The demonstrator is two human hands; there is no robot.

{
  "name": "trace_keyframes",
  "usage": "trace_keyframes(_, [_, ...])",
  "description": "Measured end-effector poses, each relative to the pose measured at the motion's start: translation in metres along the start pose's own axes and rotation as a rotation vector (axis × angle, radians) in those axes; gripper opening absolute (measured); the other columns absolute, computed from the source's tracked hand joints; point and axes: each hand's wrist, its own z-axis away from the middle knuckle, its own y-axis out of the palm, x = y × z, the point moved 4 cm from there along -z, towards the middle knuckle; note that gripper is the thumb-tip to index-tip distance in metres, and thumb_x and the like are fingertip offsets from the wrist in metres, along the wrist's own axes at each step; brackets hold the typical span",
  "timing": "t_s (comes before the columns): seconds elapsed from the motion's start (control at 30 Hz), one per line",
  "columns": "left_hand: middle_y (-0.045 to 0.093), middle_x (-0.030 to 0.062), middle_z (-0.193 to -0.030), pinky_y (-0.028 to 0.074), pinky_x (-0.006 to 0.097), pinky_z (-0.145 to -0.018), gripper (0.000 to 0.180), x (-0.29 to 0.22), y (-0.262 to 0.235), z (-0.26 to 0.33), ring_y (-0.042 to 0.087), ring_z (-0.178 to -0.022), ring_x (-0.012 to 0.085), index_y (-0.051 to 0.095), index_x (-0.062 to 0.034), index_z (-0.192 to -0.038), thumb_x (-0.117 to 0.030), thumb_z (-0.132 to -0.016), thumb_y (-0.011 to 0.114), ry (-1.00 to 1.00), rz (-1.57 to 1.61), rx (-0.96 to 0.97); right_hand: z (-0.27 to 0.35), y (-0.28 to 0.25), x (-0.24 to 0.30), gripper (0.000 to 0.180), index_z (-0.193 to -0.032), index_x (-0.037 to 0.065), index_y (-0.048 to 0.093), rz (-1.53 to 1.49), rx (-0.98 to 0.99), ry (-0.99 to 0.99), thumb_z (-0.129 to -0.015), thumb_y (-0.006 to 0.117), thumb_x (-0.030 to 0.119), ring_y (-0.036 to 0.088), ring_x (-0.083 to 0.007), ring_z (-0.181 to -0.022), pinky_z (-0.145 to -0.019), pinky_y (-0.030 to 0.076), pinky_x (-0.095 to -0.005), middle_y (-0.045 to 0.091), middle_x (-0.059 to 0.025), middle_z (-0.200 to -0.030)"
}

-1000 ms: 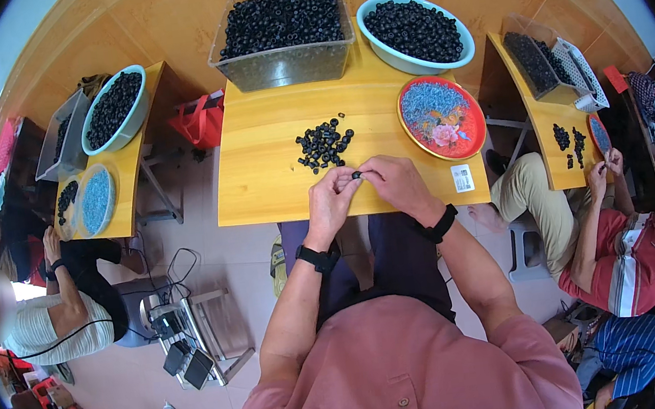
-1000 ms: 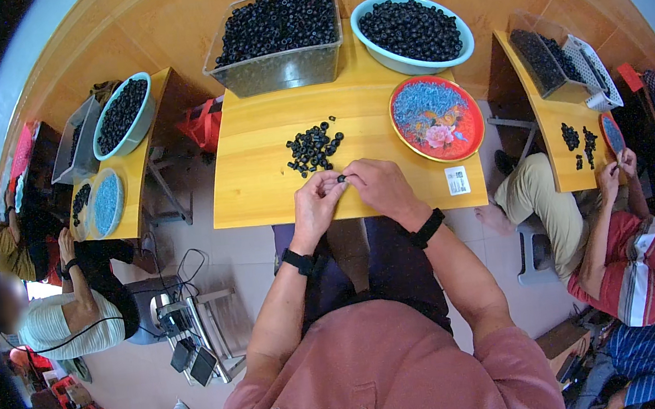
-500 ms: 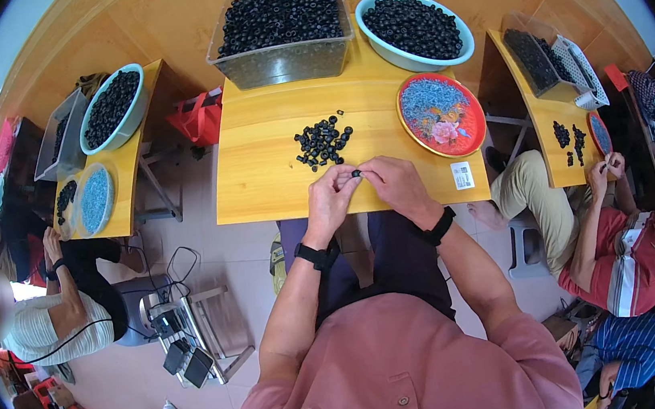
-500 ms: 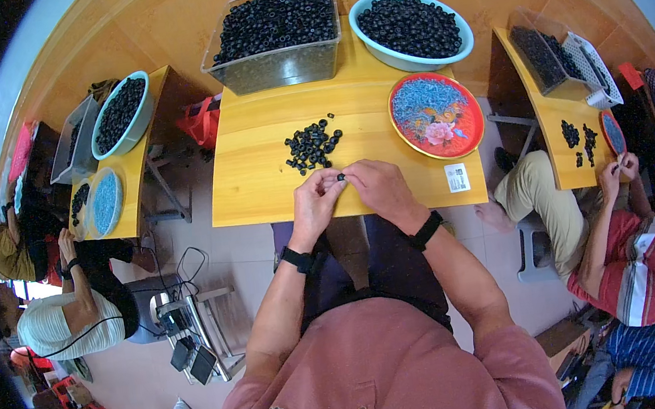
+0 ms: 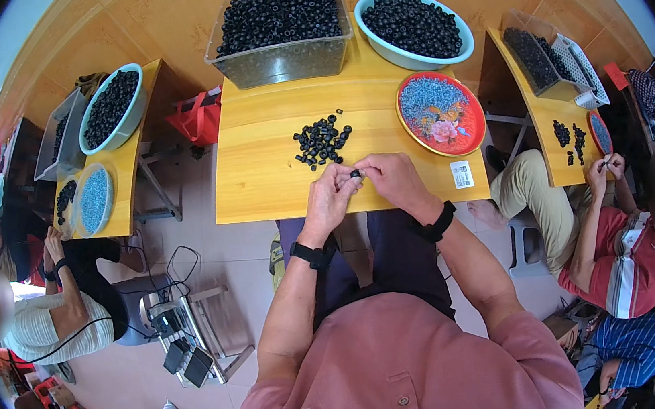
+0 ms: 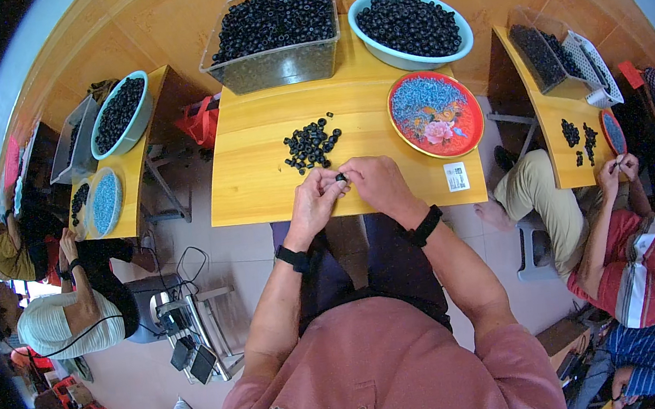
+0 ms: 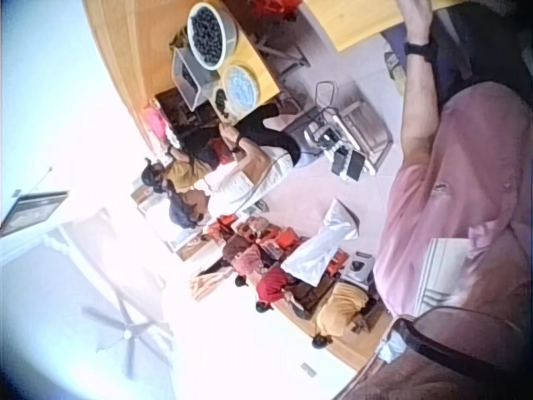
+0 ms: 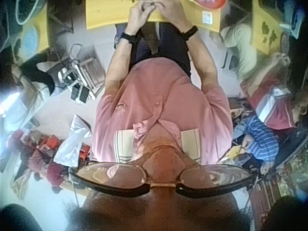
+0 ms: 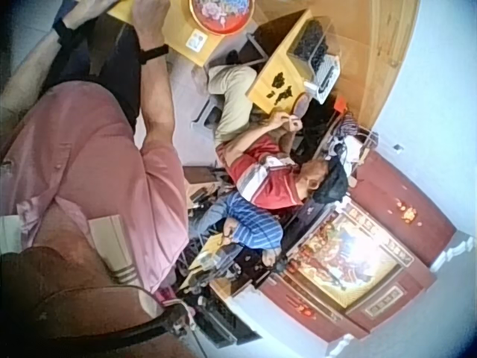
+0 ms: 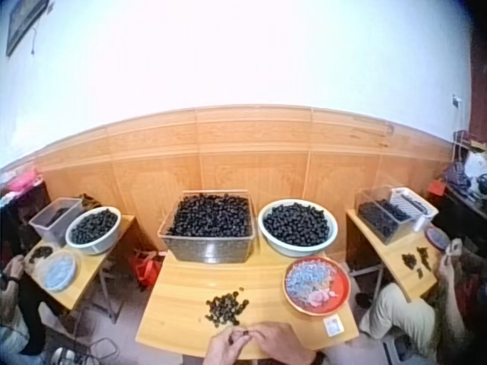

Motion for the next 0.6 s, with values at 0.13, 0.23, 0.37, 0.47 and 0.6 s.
trace_keyframes(0.13, [0.072,0.0094,-0.096,0.056,0.027,-0.079,0.012,0.002,0.001,0.000,0.069,-0.086,0.0127,0.056,0.0038,-0.108,-0.001,-0.099,0.062,0.023,0.052,0.043,-0.004,-0.002,-0.005,0.016,-0.095,0.004,0.075,-0.027,0.015,0.010,-0.089,0.062,0.011,0.070,-0.0359,-0.076,-0.069,0.055,-0.0424,0.071,-0.0185,-0.083])
trace_keyframes(0.23, [0.071,0.0093,-0.094,0.057,0.027,-0.079,0.011,0.004,0.001,-0.002,0.069,-0.086,0.0129,0.055,0.0044,-0.107,0.000,-0.099,0.061,-0.020,0.088,0.057,-0.009,-0.002,-0.008,0.017,-0.093,0.004,0.076,-0.071,0.082,0.062,-0.088,0.062,0.011,0.070,-0.0347,-0.075,-0.069,0.055,-0.0413,0.071,-0.0190,-0.082])
trace_keyframes(0.37, [0.071,0.0098,-0.093,0.057,0.027,-0.079,0.010,0.004,-0.001,-0.005,0.069,-0.085,0.0134,0.055,0.0046,-0.106,0.000,-0.099,0.061,-0.063,0.078,0.051,-0.012,-0.002,-0.008,0.016,-0.093,0.004,0.076,-0.088,0.093,0.027,-0.087,0.062,0.010,0.070,-0.0337,-0.073,-0.066,0.055,-0.0403,0.071,-0.0190,-0.081])
trace_keyframes(0.47, [0.071,0.0106,-0.092,0.057,0.027,-0.078,0.009,0.004,0.000,-0.007,0.069,-0.084,0.0139,0.054,0.0044,-0.104,0.000,-0.099,0.060,-0.097,0.135,0.073,-0.013,-0.003,-0.013,0.016,-0.093,0.004,0.076,-0.117,0.112,0.036,-0.087,0.063,0.011,0.070,-0.0337,-0.072,-0.065,0.055,-0.0399,0.071,-0.0188,-0.081])
trace_keyframes(0.6, [0.071,0.0107,-0.091,0.058,0.027,-0.077,0.008,0.009,-0.002,-0.008,0.069,-0.083,0.0137,0.054,0.0041,-0.104,0.000,-0.100,0.060,-0.114,0.195,0.065,-0.009,0.003,-0.011,0.017,-0.096,0.004,0.075,-0.132,0.086,0.026,-0.089,0.062,0.011,0.071,-0.0336,-0.074,-0.066,0.055,-0.0397,0.071,-0.0185,-0.080])
